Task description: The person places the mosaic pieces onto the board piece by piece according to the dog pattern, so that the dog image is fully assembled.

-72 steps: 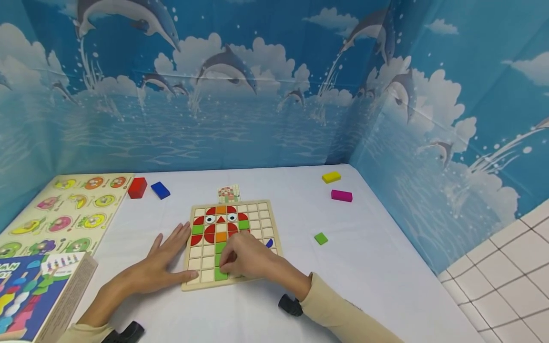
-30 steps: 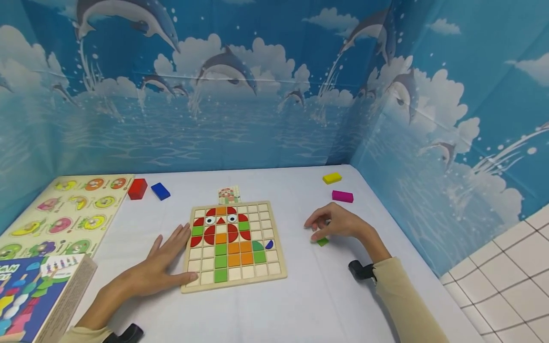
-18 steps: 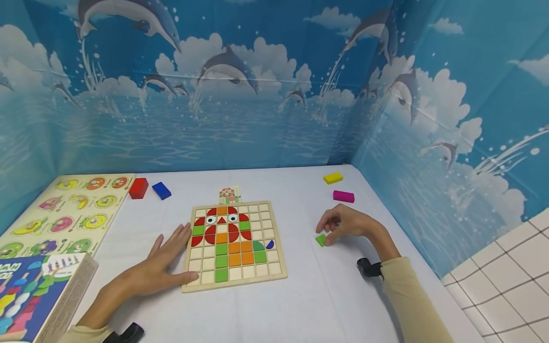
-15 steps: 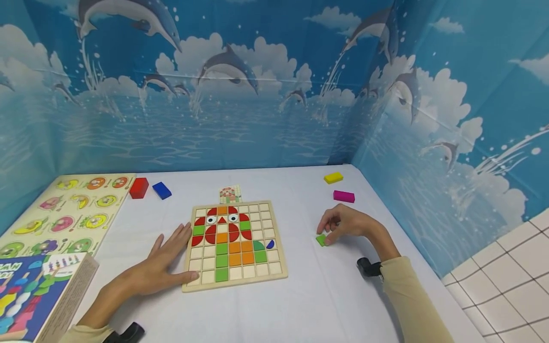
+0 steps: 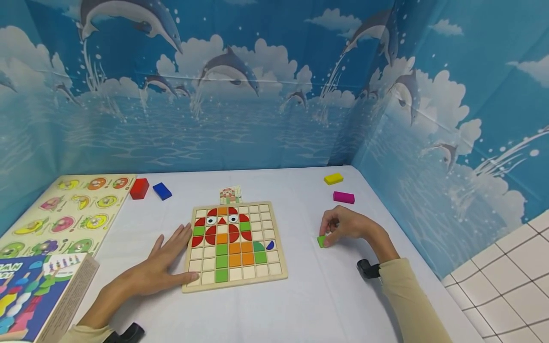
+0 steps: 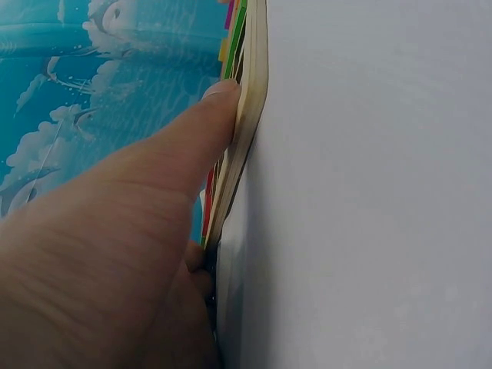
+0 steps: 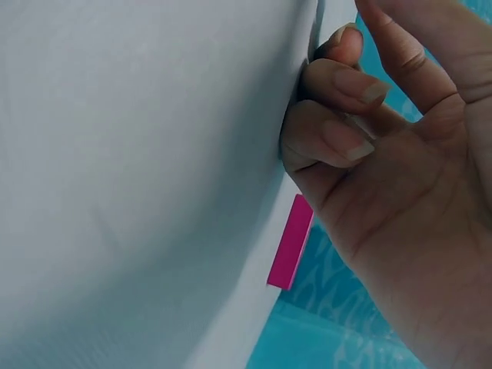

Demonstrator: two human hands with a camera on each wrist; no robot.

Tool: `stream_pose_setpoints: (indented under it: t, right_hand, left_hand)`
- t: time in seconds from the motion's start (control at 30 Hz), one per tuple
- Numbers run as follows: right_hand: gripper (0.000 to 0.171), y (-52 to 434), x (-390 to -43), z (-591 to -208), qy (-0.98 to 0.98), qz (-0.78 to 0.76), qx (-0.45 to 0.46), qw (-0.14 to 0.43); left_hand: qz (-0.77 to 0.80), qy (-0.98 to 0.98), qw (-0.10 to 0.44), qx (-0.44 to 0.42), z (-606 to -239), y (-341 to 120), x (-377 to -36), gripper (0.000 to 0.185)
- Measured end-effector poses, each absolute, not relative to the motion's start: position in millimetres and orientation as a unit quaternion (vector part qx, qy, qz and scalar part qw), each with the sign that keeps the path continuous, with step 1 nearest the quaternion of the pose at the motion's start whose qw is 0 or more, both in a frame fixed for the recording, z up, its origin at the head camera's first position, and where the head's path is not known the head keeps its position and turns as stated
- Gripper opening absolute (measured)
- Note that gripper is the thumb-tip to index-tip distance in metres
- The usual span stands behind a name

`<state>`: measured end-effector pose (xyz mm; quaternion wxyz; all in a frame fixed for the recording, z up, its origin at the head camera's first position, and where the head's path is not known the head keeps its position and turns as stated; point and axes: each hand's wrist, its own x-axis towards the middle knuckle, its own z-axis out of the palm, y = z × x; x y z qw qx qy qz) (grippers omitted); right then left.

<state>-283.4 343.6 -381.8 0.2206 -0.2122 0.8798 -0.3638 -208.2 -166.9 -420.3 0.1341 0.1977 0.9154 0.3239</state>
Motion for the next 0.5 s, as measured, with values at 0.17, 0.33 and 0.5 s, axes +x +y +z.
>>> stream_pose_setpoints:
  t: [0.17, 0.33, 0.5]
  right_hand:
    - [0.016, 335, -282, -379, 0.883, -0.354, -0.211, 0.227]
    - [0.013, 312, -279, -373, 0.887, -0.345, -0.222, 0.212]
    - [0.008, 282, -274, -372, 0.874, -0.355, -0.262, 0.203]
  left_hand:
    - [0.323, 0.916, 0.133, 0.198, -420, -167, -207, 0.120]
    - [0.330, 0.913, 0.129, 0.201, -421, -168, -208, 0.121]
    - [0.336, 0.910, 0.118, 0.212, -425, -169, -208, 0.122]
